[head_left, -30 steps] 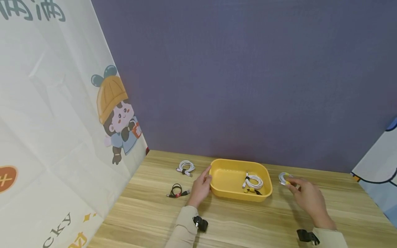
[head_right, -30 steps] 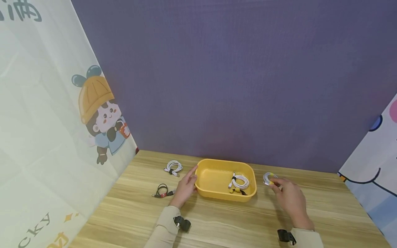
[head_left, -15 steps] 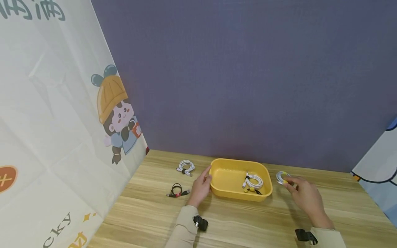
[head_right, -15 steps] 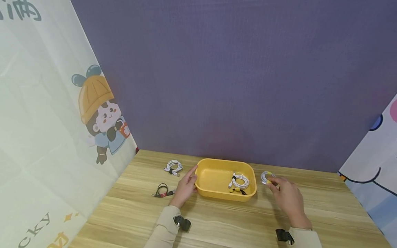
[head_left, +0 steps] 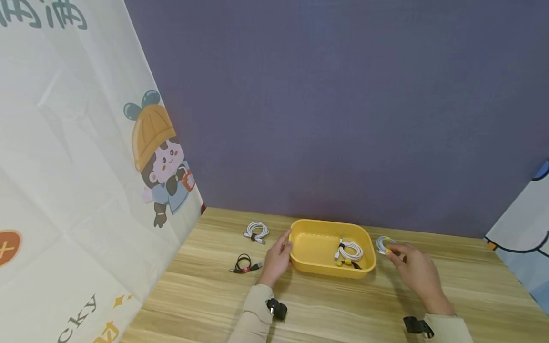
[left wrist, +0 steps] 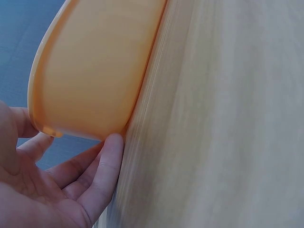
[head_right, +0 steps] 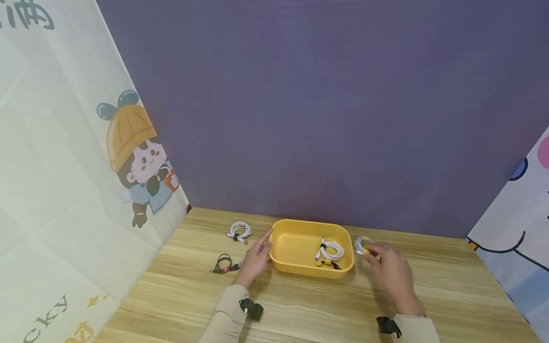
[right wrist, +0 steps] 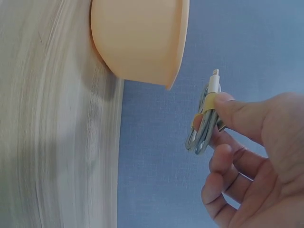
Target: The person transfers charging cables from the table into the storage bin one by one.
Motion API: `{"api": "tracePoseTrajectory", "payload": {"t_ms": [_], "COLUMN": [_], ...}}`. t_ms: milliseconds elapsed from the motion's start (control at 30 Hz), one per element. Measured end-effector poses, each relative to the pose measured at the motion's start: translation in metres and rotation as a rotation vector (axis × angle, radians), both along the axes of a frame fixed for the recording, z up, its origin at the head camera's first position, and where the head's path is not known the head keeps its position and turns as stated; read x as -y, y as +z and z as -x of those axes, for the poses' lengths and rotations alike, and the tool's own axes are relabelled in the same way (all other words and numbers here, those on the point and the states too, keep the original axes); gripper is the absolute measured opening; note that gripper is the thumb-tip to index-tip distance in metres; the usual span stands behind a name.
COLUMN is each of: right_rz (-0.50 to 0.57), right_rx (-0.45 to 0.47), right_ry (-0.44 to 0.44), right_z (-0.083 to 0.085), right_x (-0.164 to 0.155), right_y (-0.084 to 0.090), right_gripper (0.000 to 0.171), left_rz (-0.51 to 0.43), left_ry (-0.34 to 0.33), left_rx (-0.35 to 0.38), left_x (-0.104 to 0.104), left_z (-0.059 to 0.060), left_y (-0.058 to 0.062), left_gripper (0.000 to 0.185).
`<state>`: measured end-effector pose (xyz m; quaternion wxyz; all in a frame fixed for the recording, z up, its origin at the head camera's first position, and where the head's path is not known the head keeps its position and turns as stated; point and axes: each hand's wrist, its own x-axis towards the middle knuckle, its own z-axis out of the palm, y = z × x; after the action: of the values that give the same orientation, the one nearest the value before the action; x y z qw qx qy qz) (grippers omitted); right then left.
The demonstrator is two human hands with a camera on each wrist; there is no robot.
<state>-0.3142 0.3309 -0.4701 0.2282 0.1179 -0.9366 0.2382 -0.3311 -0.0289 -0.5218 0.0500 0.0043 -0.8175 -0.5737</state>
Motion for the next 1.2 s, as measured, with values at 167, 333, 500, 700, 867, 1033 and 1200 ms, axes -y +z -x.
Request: {"api": "tracePoseTrajectory", "payload": {"t_ms": [167,333,500,700,867,1033,1200], "right_rz": [0.001,0.004,0.004,0.001,-0.002,-0.006,-0.003], "right_rx": [-0.001,-0.016,-0.010,-0.015,-0.036,-0.015,-0.020], "right_ry": [0.005,0.010,0.017,0.025,0.035,0.039,0.045], "right_z": [0.000,0.000,0.000,0.000,0.000,0.001,0.001], "right_x": [0.003,0.009,0.014,0.019,0.023,0.025,0.028], "right_y": [-0.001,-0.001,-0.002,-0.002,-0.002,-0.004,-0.005], "right_gripper": [0.025,0.024,0.024,0.024,0.024,0.026,0.027], "left_rz": [-0.003,-0.003,0.001,0.001,-0.002,0.004,0.009], "left_ry": [-0.003,0.000,-0.003,-0.004,-0.002,-0.003,-0.003], "left_rx": [-0.002,0.001,0.003,0.004,0.002,0.003,0.013], "left_x": [0.001,0.000,0.000,0.001,0.001,0.000,0.001], "left_z": [0.000,0.000,0.000,0.000,0.001,0.002,0.002], "left_y": [0.000,0.000,0.000,0.000,-0.001,-0.001,-0.001], "left_gripper": [0.045,0.045,0.045,0.045,0.045,0.045,0.046]}}
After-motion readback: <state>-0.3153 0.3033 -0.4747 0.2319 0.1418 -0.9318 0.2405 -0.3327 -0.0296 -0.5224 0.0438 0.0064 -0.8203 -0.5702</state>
